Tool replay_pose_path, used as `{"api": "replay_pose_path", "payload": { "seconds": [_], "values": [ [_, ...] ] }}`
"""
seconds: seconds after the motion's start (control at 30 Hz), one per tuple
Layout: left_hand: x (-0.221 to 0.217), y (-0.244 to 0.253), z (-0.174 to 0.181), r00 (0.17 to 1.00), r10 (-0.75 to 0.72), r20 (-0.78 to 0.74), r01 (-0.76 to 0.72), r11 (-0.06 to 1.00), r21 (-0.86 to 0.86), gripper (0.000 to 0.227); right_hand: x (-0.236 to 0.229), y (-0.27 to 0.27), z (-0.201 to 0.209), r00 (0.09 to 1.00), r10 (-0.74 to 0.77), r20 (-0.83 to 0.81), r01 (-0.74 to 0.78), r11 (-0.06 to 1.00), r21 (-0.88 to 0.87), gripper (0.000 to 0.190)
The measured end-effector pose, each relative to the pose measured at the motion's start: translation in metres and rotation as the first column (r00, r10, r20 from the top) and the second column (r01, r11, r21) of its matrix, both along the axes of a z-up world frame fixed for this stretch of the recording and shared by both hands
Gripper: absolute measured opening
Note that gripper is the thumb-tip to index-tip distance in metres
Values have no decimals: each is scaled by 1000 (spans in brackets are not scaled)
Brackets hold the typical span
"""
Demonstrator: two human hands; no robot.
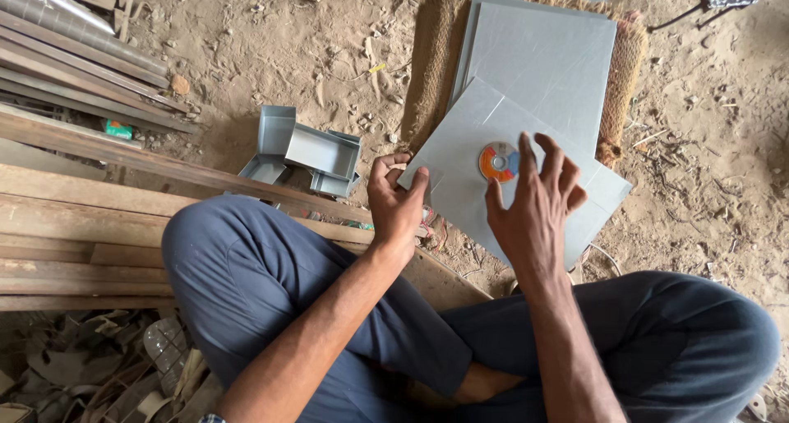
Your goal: The person sits on the ground and uses a small circular abrasive pad to rub the surface of a rectangular metal sheet. They repeatedly move the pad back and forth across the sheet's surface, occasionally lifting the pad to reposition it or switch to a different sheet from a nearby stack.
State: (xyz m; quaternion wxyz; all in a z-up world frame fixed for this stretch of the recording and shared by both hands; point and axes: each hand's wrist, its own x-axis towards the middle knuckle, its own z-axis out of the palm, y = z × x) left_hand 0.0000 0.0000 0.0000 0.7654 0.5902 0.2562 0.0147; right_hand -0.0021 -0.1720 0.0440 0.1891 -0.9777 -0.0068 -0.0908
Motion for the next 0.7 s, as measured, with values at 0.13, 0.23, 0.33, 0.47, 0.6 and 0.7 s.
{"api": "replay_pose_path", "payload": {
  "seconds": [0.13,0.23,0.33,0.47,0.6,0.7],
  "values": [
    [-1,-1,12,996,-4,86,0,999,47,32,-5,-1,-10,1000,-6,27,4,999,45,82],
    [-2,-1,15,1000,-10,9,10,1000,17,34,-5,2,-12,1000,-20,-10,20,1000,12,77],
    [-2,-1,16,998,-18,-52,21,999,43,33,-2,2,-9,998,-29,-48,28,999,-20,69],
    [-4,-3,8,988,16,155,-28,997,74,25,2,3,-7,1000,-11,-23,12,997,70,66],
    [-5,-4,-2,968,59,242,-73,996,52,24,5,3,-6,980,192,61,-199,875,441,41],
    [-4,-4,-6,973,20,229,-64,980,188,21,7,11,-4,948,243,203,-303,884,356,23]
  ]
}}
